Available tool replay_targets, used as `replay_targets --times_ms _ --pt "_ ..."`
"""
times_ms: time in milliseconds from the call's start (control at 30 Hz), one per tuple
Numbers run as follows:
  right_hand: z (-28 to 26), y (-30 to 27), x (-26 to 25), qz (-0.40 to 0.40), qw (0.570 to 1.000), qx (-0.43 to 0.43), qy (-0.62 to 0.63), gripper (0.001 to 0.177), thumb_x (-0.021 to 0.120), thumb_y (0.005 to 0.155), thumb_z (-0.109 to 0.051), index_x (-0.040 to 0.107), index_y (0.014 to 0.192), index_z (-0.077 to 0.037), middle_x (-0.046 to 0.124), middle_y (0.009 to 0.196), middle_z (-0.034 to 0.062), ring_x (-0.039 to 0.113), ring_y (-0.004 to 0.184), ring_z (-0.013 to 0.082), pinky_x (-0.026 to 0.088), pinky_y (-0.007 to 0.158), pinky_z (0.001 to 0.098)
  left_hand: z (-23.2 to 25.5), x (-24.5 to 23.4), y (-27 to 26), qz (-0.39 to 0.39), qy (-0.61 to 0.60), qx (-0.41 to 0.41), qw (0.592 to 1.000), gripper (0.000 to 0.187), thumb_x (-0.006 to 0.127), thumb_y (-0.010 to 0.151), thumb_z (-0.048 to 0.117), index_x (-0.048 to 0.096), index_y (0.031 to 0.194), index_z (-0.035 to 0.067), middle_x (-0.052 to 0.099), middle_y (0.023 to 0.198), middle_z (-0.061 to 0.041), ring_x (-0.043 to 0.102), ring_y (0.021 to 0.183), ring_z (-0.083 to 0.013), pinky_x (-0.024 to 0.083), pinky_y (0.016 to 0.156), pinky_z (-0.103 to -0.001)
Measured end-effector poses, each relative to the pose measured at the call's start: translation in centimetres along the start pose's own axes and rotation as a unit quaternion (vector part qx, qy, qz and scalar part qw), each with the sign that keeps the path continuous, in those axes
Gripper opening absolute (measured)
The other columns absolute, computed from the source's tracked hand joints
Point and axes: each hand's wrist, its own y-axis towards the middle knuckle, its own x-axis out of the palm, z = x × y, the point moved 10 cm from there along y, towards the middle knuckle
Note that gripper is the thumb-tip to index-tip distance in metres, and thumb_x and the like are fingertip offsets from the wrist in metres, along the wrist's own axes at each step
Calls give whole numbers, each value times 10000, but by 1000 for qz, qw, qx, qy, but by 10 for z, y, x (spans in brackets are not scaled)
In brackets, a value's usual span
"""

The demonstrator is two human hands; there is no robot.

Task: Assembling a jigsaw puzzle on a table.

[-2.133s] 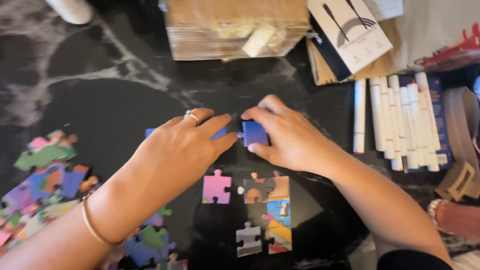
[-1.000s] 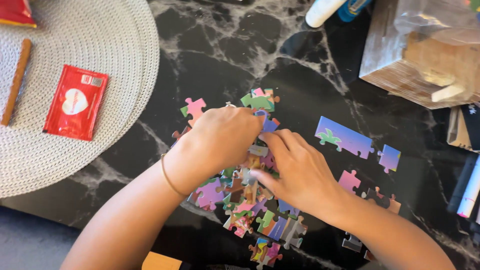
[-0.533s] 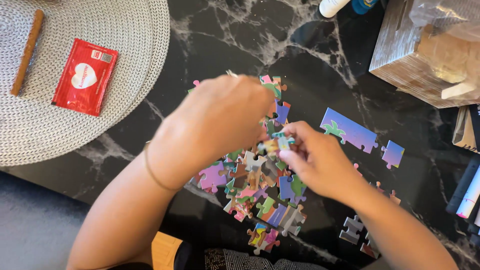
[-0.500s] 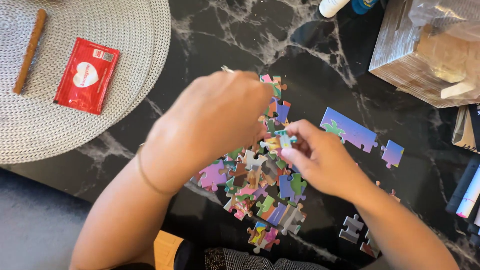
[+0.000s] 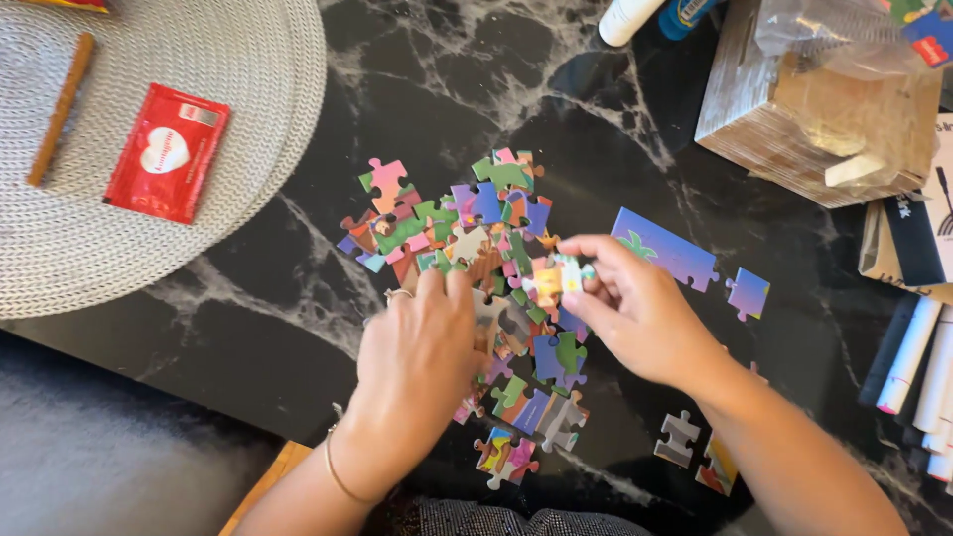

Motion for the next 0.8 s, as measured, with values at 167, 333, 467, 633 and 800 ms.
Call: replay_targets --times_ms 167,333,467,633,800 --pt "16 -39 -4 -5 998 36 -45 482 759 830 -89 606 1286 -106 686 780 -27 567 619 48 477 567 242 -4 -9 6 22 4 19 1000 586 909 638 391 559 964 52 675 935 -120 720 804 -326 594 606 -398" --pt "31 -57 -3 -5 999 4 -49 492 798 803 -101 621 1262 -99 693 831 -41 581 626 59 495 571 244 -35 -18 2 43 -90 27 995 436 876 723 345 589 882 59 702 811 -124 709 704 -349 551 570 -448" --pt "37 -53 -3 14 993 25 -117 518 839 769 -153 641 1246 -129 655 739 4 583 586 88 492 558 256 -70 -21 -9 80 -161 -10 984 334 840 767 274 602 818 45 710 673 -127 704 633 -339 535 560 -439" --pt "22 -44 8 33 983 5 -179 534 853 752 -196 635 1233 -124 644 773 49 600 588 144 507 554 296 -89 -21 -15 128 -172 -61 975 335 837 774 244 604 846 15 711 684 -143 714 633 -335 537 559 -412" --pt "-33 -35 18 75 951 -163 -251 523 836 781 -266 628 1213 -57 634 966 108 669 793 298 538 662 401 -83 -40 -14 200 -251 -40 946 278 803 839 183 603 905 1 724 750 -123 760 665 -272 567 585 -359"
